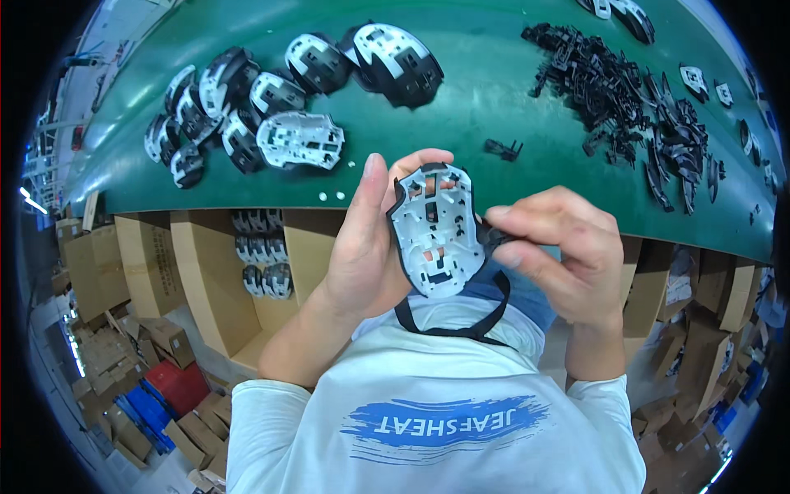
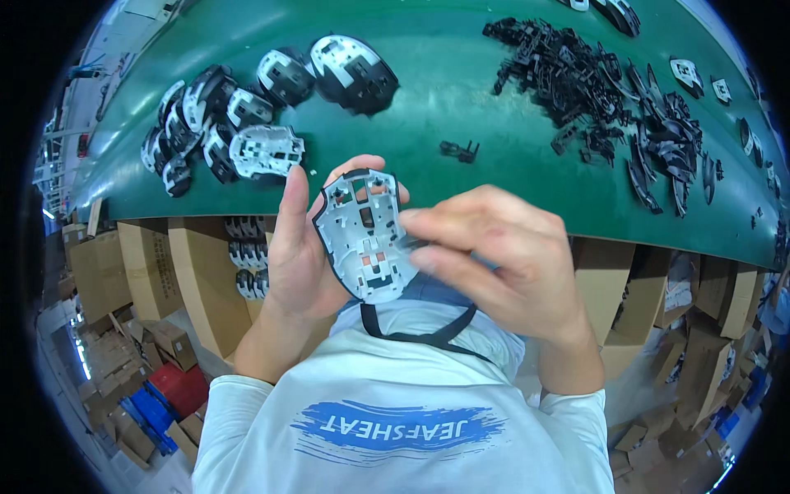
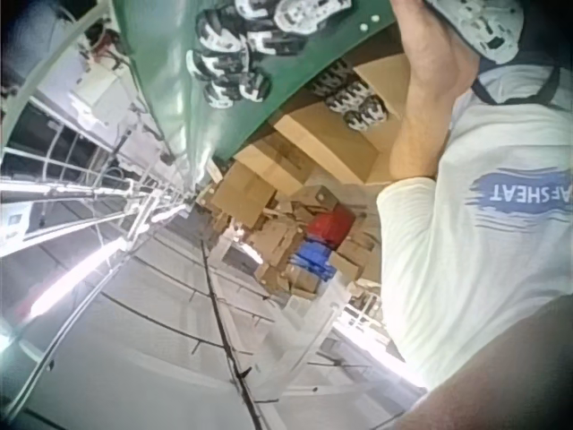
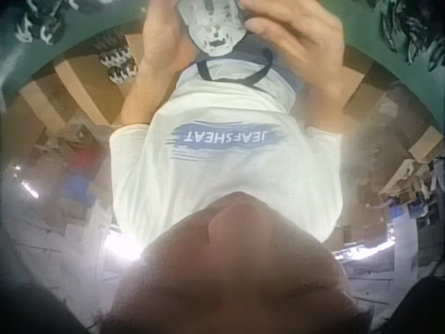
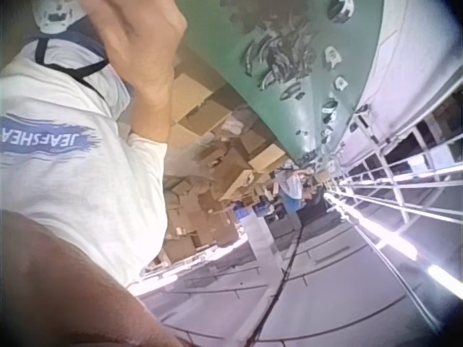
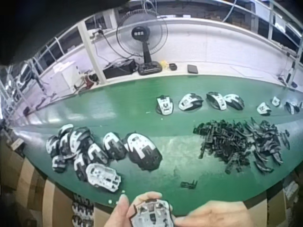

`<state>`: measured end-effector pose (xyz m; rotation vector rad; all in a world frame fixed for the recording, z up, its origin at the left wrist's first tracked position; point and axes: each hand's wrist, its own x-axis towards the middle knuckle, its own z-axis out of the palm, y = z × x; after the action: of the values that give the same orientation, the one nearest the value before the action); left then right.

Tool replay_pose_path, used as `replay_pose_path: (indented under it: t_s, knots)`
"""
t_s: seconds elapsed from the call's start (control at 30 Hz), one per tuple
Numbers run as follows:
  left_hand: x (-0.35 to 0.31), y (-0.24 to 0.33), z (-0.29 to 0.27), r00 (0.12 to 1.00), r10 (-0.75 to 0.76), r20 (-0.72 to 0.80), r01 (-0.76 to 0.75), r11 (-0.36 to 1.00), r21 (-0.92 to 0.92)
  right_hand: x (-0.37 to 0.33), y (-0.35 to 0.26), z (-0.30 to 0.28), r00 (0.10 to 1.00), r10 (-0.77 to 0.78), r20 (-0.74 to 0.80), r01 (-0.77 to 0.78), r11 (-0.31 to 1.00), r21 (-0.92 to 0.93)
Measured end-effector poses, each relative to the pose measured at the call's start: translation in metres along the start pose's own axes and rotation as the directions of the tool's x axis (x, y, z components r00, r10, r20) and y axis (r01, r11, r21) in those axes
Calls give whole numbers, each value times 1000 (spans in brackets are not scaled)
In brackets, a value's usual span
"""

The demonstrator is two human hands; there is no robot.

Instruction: The person installs a black plastic component into a computer mouse shell by hand, taking the component from a storage bin and fitting it into the shell.

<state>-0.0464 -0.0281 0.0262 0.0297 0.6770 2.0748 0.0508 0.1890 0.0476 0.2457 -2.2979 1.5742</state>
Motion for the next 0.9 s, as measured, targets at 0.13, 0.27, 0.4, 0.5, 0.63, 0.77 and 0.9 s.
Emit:
replay_pose_path:
  t_s: [0.13,0.27,0.4,0.5,0.63,0.77,0.9]
  knots:
    - [-8,-15,2,996,36,-79,-33,999,38,-3,-15,18,986,164,40,-166,984,70]
    - [-10,-22,4,994,5,-108,7,994,107,-7,-15,30,988,136,-78,-142,987,-80]
    - [-13,-28,7,990,-36,-133,55,989,136,-13,-24,27,978,201,-61,-204,978,-48]
    - [-14,-29,7,993,-35,-117,49,991,125,-16,-25,24,965,260,-21,-260,965,-18]
    - [-12,-31,7,998,-50,-47,54,993,105,-23,-12,38,987,158,-37,-163,967,-197]
    - [-12,-32,14,993,-39,-113,64,971,230,-25,-15,45,992,103,-79,-123,932,-341]
    - [-13,-30,8,998,-46,-38,47,997,53,-27,-15,48,989,121,-86,-143,929,-340]
